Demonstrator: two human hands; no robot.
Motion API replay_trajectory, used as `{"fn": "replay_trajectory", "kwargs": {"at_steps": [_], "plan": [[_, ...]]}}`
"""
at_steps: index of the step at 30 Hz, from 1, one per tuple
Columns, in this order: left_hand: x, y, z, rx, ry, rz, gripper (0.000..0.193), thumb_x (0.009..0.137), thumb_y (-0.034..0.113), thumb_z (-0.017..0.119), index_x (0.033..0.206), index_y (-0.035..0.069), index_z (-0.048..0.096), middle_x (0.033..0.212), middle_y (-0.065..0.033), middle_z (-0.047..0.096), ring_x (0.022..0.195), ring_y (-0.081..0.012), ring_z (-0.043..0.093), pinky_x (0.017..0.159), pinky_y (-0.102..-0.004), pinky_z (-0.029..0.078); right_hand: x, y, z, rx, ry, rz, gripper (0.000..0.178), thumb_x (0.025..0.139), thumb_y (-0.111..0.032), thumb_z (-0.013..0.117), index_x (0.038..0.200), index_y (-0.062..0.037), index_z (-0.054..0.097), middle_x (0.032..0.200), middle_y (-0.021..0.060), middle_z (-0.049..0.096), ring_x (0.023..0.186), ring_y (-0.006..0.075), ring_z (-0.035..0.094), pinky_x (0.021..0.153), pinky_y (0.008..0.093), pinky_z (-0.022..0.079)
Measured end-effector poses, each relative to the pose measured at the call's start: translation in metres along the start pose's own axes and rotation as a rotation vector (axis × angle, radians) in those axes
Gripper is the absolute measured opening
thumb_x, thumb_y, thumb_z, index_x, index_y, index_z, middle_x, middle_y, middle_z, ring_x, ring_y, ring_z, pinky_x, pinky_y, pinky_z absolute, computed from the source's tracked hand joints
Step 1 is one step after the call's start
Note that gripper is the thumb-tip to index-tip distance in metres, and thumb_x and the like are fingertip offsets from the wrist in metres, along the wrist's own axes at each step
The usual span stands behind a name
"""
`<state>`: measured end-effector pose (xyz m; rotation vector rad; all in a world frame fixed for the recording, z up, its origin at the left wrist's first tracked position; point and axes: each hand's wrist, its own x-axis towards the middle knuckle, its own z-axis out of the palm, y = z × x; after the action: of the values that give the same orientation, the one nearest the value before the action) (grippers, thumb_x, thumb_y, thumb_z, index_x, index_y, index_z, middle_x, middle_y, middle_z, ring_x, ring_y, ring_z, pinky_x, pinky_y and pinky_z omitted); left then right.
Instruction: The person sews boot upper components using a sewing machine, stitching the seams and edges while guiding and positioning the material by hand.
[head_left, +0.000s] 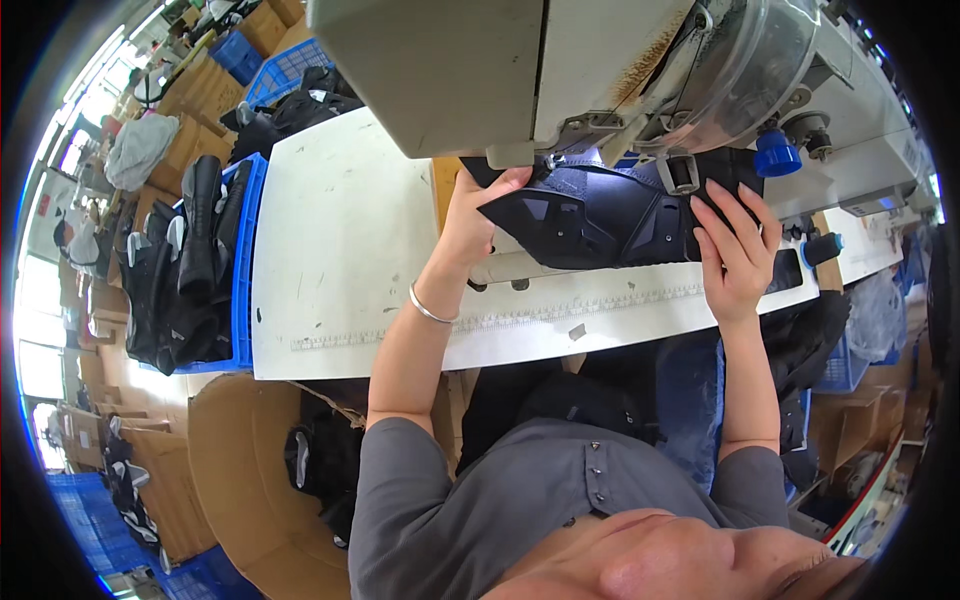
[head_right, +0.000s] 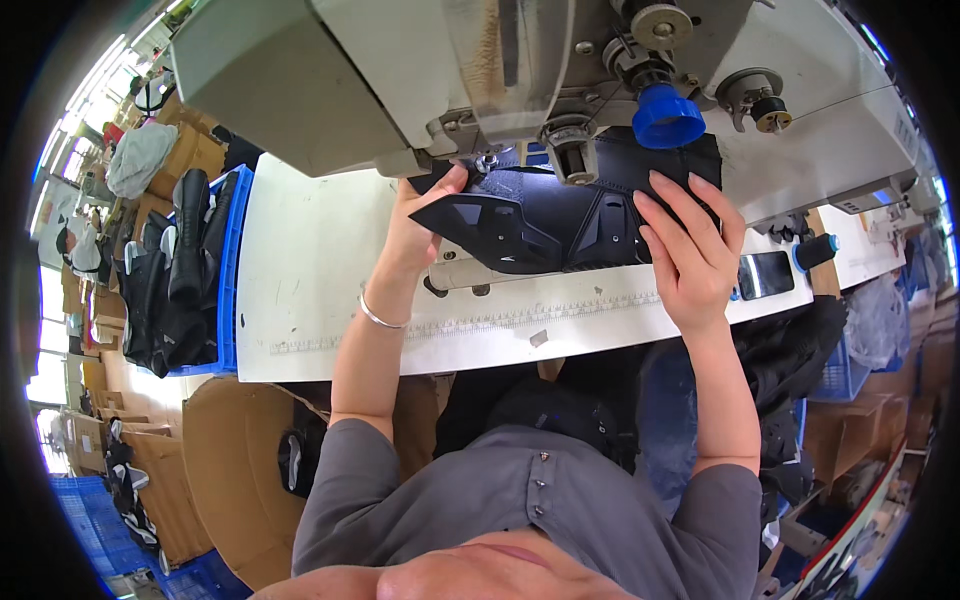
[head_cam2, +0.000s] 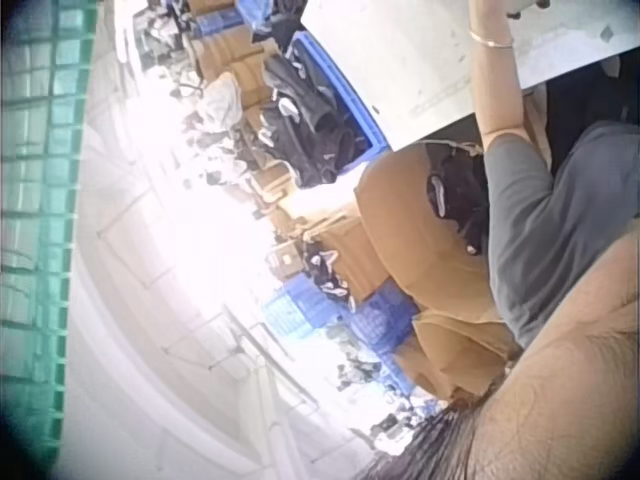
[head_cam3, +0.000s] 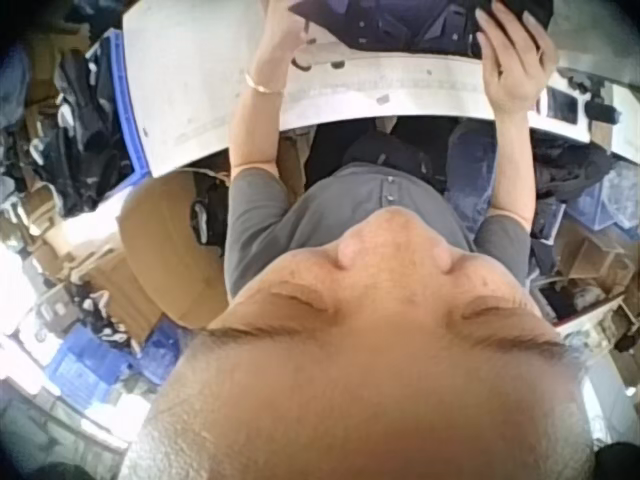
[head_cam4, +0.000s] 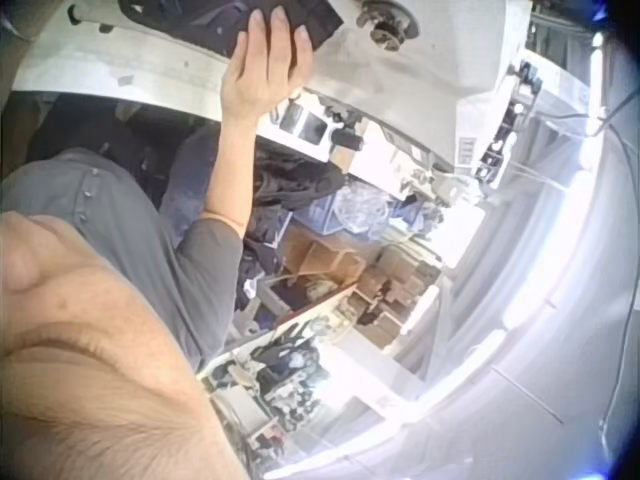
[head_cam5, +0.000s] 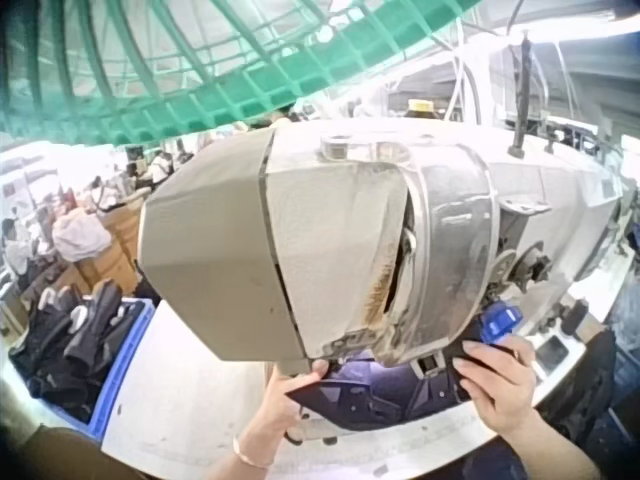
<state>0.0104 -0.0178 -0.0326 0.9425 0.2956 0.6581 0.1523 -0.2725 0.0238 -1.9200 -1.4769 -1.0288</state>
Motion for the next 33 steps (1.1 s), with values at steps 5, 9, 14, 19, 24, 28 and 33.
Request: {"fn": "replay_trajectory", "kwargs": {"at_steps": [5,9,14,19,24,28,33], "plan": [[0.005,-0.004,-0.002,0.101,-0.07,0.069,0.022,0.087,0.006,0.065,0.107,-0.002,0.06,0.102,-0.0071,0.065,0.099,-0.0174,0.062,0.094,-0.0314,0.047,0.004,0.015,0.011,0.053,0.038,-0.033,0.026,0.077,-0.008,0.072,0.102,-0.0098,0.075,0.115,0.003,0.068,0.116,0.0255,0.053,0.098,0.0344,0.041],[0.003,-0.005,0.0,0.117,-0.127,0.215,0.016,0.087,0.012,0.068,0.098,0.0,0.064,0.092,-0.0022,0.064,0.088,-0.0132,0.06,0.085,-0.0283,0.047,0.006,0.022,0.018,0.079,0.048,-0.012,0.026,0.076,-0.008,0.072,0.101,-0.0107,0.075,0.112,0.0036,0.069,0.115,0.0273,0.054,0.096,0.0364,0.042],[-0.004,0.003,0.006,0.44,-0.078,0.303,0.018,0.089,0.016,0.068,0.089,-0.001,0.064,0.086,-0.0043,0.064,0.085,-0.0104,0.058,0.079,-0.0257,0.046,0.004,0.053,0.04,0.104,0.115,-0.086,0.023,0.075,-0.007,0.071,0.098,-0.0104,0.075,0.107,0.005,0.069,0.109,0.0277,0.056,0.093,0.0379,0.043],[-0.058,0.017,0.016,1.213,0.134,0.144,0.015,0.086,0.015,0.07,0.091,0.001,0.066,0.095,-0.0099,0.066,0.084,-0.0212,0.061,0.072,-0.0317,0.047,-0.002,0.12,0.093,0.24,-0.04,0.037,0.028,0.076,-0.013,0.073,0.102,-0.0044,0.067,0.106,0.0104,0.066,0.099,0.036,0.055,0.086,0.0465,0.041],[-0.093,0.024,0.029,1.701,0.195,1.133,0.037,0.076,0.008,0.074,0.112,0.006,0.064,0.116,-0.01,0.062,0.097,-0.02,0.06,0.076,-0.0294,0.047,0.01,0.123,0.149,0.454,-0.065,0.303,0.032,0.077,-0.015,0.073,0.107,-0.0037,0.065,0.11,0.0124,0.065,0.102,0.0383,0.054,0.089,0.0476,0.041],[-0.074,0.027,0.04,1.989,0.072,0.936,0.042,0.074,0.003,0.066,0.115,0.011,0.065,0.119,-0.0033,0.062,0.104,-0.0188,0.06,0.079,-0.0293,0.048,0.02,0.065,0.149,0.646,-0.093,0.505,0.036,0.078,-0.017,0.074,0.11,-0.0032,0.063,0.112,0.014,0.064,0.105,0.04,0.054,0.091,0.0484,0.041],[-0.056,0.018,0.043,1.896,0.125,1.108,0.035,0.076,0.004,0.061,0.109,0.013,0.069,0.115,0.0009,0.065,0.104,-0.0202,0.062,0.079,-0.0296,0.051,-0.014,-0.003,0.113,0.623,-0.071,0.046,0.043,0.081,-0.021,0.073,0.117,-0.0017,0.059,0.118,0.0188,0.06,0.114,0.0431,0.052,0.1,0.0521,0.039]]}}
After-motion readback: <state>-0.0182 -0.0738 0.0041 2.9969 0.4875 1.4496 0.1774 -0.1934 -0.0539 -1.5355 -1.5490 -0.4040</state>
